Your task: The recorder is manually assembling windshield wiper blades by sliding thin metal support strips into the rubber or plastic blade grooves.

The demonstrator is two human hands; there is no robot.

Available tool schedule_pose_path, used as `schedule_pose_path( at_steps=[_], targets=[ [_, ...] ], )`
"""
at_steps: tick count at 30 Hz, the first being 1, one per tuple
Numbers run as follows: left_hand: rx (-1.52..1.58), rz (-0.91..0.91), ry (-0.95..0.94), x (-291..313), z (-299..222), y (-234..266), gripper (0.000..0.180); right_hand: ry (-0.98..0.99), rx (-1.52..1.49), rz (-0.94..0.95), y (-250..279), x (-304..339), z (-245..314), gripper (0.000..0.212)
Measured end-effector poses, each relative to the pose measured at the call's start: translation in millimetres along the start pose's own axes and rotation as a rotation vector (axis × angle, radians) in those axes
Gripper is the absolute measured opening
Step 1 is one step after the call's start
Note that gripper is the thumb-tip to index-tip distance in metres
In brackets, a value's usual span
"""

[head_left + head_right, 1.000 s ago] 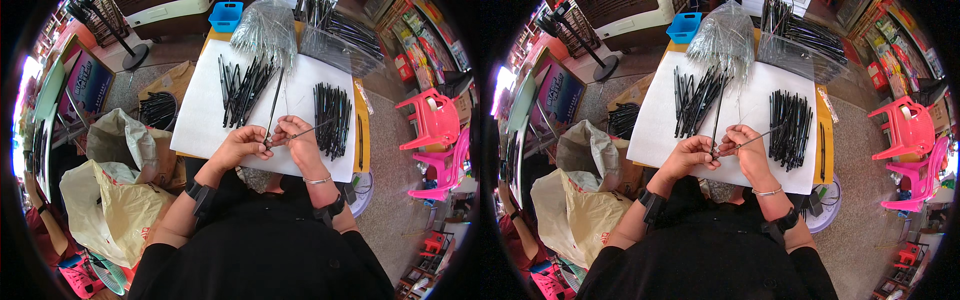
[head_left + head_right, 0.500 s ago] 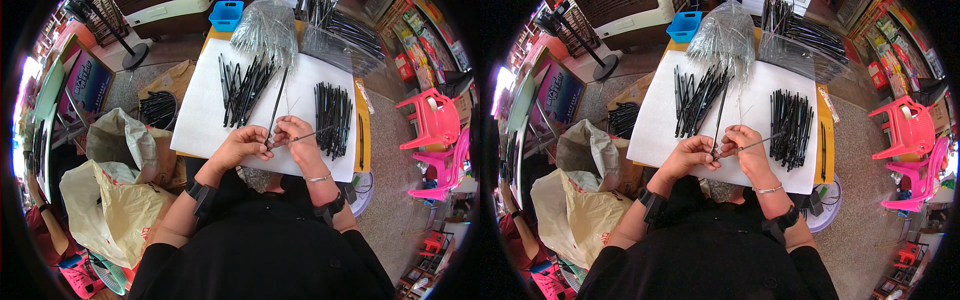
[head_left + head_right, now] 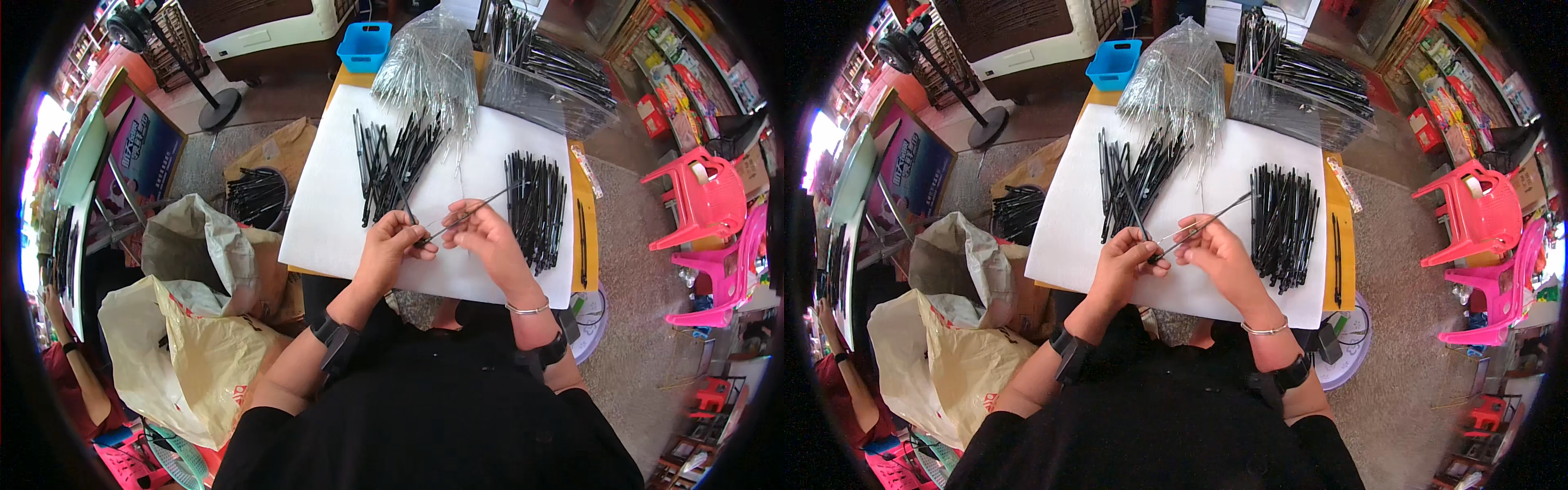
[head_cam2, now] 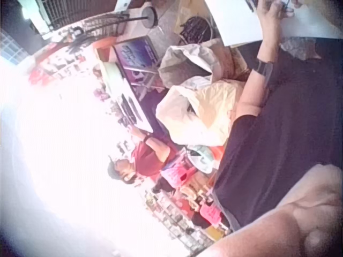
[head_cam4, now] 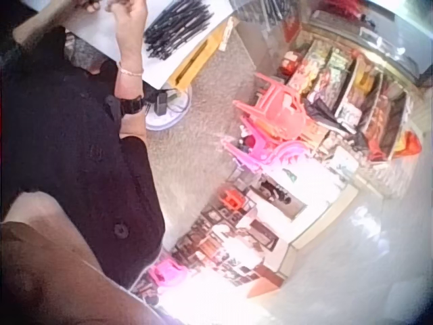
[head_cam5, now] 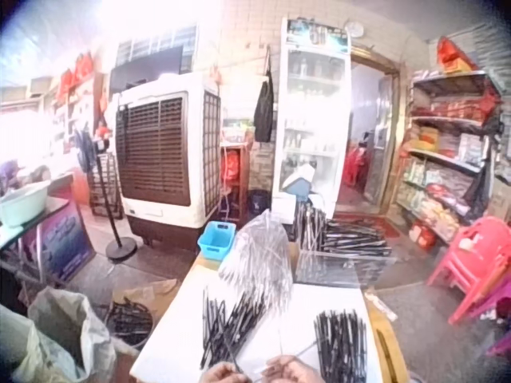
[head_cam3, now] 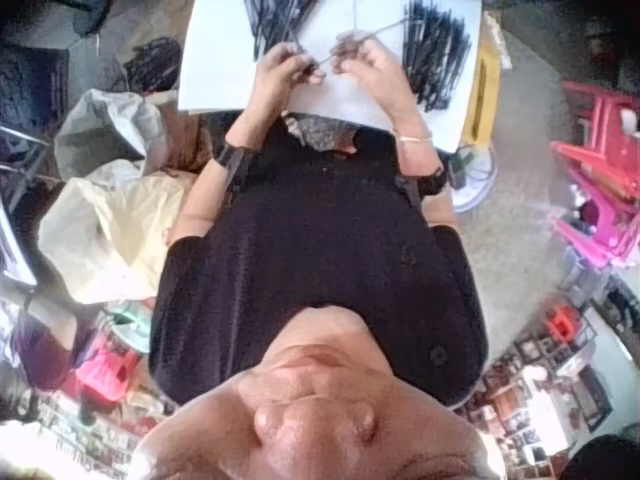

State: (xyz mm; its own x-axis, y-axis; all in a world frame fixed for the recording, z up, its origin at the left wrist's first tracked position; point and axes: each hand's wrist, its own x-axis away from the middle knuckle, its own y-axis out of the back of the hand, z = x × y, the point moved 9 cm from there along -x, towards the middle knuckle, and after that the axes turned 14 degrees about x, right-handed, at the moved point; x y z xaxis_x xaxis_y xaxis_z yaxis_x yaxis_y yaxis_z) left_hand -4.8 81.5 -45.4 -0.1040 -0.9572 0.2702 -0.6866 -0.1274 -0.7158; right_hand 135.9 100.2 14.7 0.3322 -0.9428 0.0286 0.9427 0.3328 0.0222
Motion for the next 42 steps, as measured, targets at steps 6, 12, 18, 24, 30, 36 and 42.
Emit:
schedule_pose_path(
  at_steps=[6,12,18,24,30,36,42],
  targets=[
    [-0.209,0.113,0.026,6.1,-2.5,-15.7,0.010,-0.106,-0.004,-0.004,6.4,1.7,-5.6,0.012],
    [-0.374,0.140,0.056,11.4,-10.0,-19.9,0.016,-0.094,-0.012,0.024,-2.0,4.5,1.9,0.013],
    [-0.298,0.164,-0.027,13.1,-7.0,-26.6,0.012,-0.055,-0.093,-0.033,9.2,5.8,4.8,0.016],
    [-0.368,0.156,-0.045,12.2,-0.5,-24.4,0.010,-0.035,-0.053,-0.034,11.4,7.5,9.2,0.017],
    [-0.418,0.154,-0.026,12.3,2.7,-27.7,0.011,-0.020,-0.006,-0.080,15.3,8.1,10.4,0.016],
    [-0.469,0.156,-0.158,7.7,-6.8,-48.8,0.014,0.013,0.142,-0.112,12.6,7.0,7.9,0.017],
    [-0.523,0.151,-0.164,8.6,-7.2,-50.2,0.016,0.018,0.216,-0.161,13.6,7.8,9.2,0.017]
  ],
)
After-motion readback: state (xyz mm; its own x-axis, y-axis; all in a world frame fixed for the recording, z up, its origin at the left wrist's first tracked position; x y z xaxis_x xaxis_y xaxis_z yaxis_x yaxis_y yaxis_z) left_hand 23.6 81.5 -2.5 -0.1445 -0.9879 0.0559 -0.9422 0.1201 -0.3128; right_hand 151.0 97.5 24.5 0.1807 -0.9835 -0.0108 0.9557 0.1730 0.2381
